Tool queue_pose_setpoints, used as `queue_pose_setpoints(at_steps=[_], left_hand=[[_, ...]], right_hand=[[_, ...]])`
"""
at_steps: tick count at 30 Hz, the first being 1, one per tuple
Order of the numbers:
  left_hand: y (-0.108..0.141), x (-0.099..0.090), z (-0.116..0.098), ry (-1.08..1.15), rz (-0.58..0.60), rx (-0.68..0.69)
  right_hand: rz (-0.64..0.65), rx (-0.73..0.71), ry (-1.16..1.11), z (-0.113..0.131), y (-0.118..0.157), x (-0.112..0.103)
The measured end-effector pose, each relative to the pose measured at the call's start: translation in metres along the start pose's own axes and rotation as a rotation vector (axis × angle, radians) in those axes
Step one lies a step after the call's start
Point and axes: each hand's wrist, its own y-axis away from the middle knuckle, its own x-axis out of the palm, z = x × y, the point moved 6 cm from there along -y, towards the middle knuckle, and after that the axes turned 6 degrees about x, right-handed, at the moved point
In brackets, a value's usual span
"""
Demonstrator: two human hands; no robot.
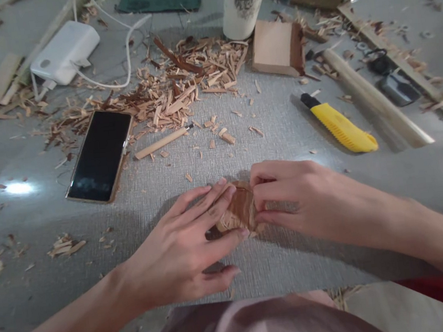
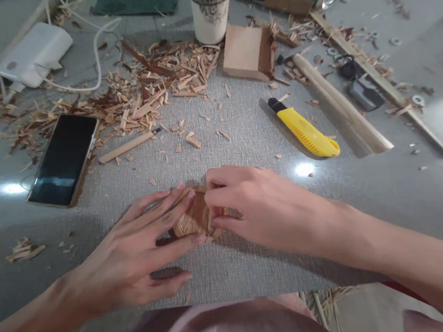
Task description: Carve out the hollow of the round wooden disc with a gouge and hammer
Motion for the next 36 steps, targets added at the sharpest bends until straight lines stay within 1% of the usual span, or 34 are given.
queue_pose_setpoints(at_steps=[8,14,16,18,20,22,27,33,36], left_hand=[[-0.002,-0.001,0.000,0.032,-0.018,-0.006],[-0.006,-0.004,-0.002,0.063,-0.017,-0.028],[-0.009,-0.004,-0.002,0.046,-0.043,-0.065],[-0.013,-0.006,-0.004,0.003,-0.097,-0.104],[-0.019,-0.007,-0.007,-0.055,-0.142,-0.126],[-0.024,-0.008,-0.012,-0.113,-0.160,-0.139],[-0.034,-0.009,-0.017,-0.218,-0.113,-0.159],[-0.032,-0.006,-0.017,-0.324,-0.147,-0.064],[-0.031,-0.005,-0.016,-0.270,-0.127,-0.118]], right_hand=[[-0.061,-0.134,0.189,0.016,0.004,0.005],[-0.062,-0.126,0.259,0.016,0.011,0.010],[-0.059,-0.115,0.256,0.015,0.011,0.011],[-0.055,-0.106,0.231,0.014,0.012,0.011],[-0.057,-0.104,0.192,0.014,0.013,0.012],[-0.067,-0.101,0.147,0.013,0.014,0.011],[-0.113,-0.118,0.100,0.013,0.018,0.012],[-0.132,-0.147,0.142,0.014,0.025,0.013],[-0.157,-0.173,0.185,0.015,0.029,0.014]])
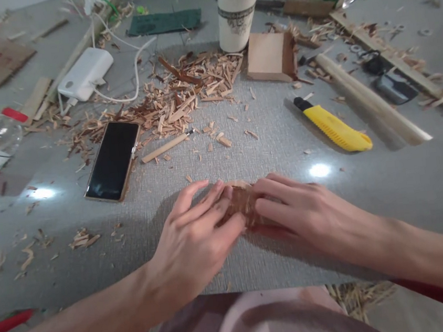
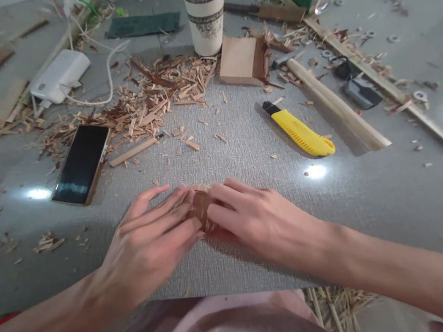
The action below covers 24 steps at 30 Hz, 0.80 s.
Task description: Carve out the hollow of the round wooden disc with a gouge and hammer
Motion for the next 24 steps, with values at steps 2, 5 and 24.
queue_pose_setpoints(at_steps=[2,5,24], left_hand=[[0.0001,0.0003,-0.0002,0.043,0.045,-0.042],[-0.0004,-0.0010,-0.0021,0.082,0.074,-0.077],[-0.0044,0.0041,0.0035,0.255,0.022,-0.145]], right_hand=[[-0.020,-0.022,0.047,0.0013,0.0016,0.0000],[-0.052,-0.046,0.087,0.0029,0.0025,-0.0007],[-0.084,-0.019,0.041,-0.0024,0.0078,0.0014]])
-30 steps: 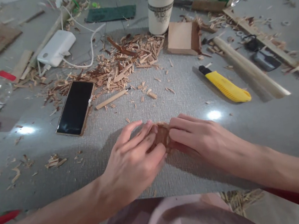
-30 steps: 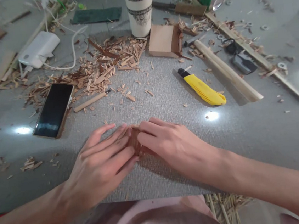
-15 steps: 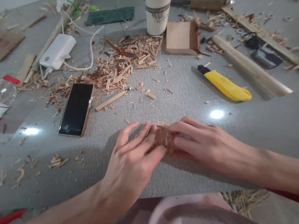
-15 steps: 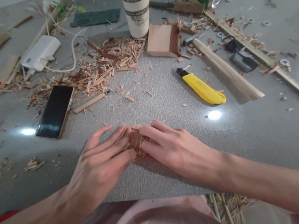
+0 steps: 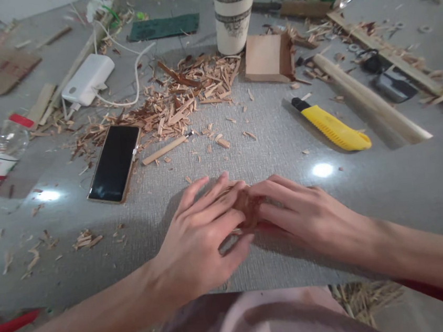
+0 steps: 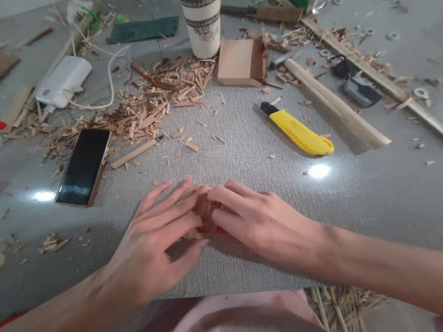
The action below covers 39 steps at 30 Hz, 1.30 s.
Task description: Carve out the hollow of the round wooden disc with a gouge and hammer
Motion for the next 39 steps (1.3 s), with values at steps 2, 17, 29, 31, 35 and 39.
queue_pose_setpoints(at_steps=[2,17,29,31,35,39], left_hand=[[0.000,-0.001,0.001,0.027,0.021,0.024],[0.009,-0.002,0.027,0.046,0.015,0.105],[-0.033,-0.047,0.013,0.088,-0.043,0.056],[-0.037,-0.050,0.016,0.104,-0.086,0.022],[-0.039,-0.052,0.021,0.084,-0.162,-0.038],[-0.038,-0.047,0.022,0.073,-0.173,-0.061]], right_hand=[[-0.027,-0.025,0.041,0.002,0.001,0.000],[-0.117,-0.181,0.131,0.007,0.000,-0.001],[-0.152,-0.097,-0.114,0.003,-0.018,-0.025],[-0.206,-0.052,-0.070,0.001,-0.020,-0.027],[-0.262,0.012,0.043,0.000,-0.019,-0.023],[-0.310,0.094,0.109,0.000,-0.020,-0.020]])
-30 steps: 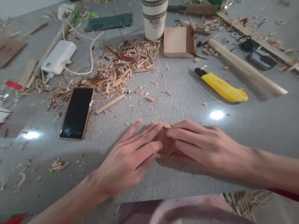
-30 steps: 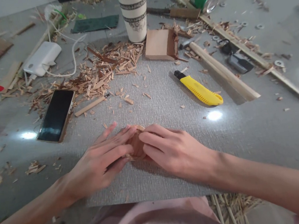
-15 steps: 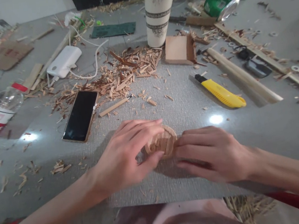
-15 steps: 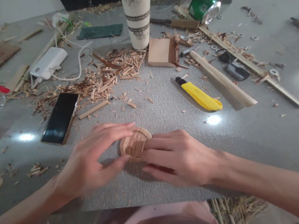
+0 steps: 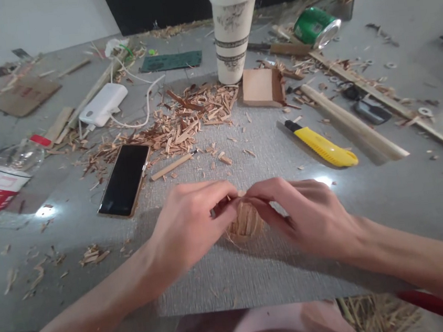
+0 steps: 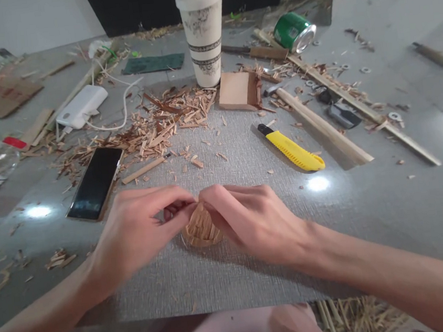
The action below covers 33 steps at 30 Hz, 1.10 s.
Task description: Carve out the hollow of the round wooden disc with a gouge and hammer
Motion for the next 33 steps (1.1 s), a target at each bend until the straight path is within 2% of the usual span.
queue_pose_setpoints(at_steps=[6,11,16,20,23,26,30,33], left_hand=[[0.006,0.009,-0.003,-0.173,-0.064,0.031],[0.009,0.014,-0.007,-0.235,-0.102,0.052],[0.011,0.013,0.006,-0.161,-0.064,-0.009],[0.011,0.011,0.017,-0.106,-0.046,-0.038],[0.012,0.014,0.021,-0.110,-0.029,-0.062],[0.013,0.021,0.024,-0.101,0.011,-0.090],[0.015,0.028,0.028,-0.100,0.056,-0.106],[0.016,0.030,0.032,-0.075,0.053,-0.111]], right_hand=[[0.028,-0.008,0.128,0.005,-0.004,0.008],[0.071,0.004,0.142,0.008,-0.005,0.014],[0.091,0.064,0.067,0.002,-0.008,0.008],[0.145,0.123,-0.082,-0.006,-0.011,0.005],[0.193,0.197,-0.170,-0.013,-0.010,0.007],[0.251,0.244,-0.156,-0.018,-0.007,0.010],[0.339,0.228,-0.124,-0.018,-0.001,0.015],[0.332,0.190,-0.111,-0.016,0.003,0.016]])
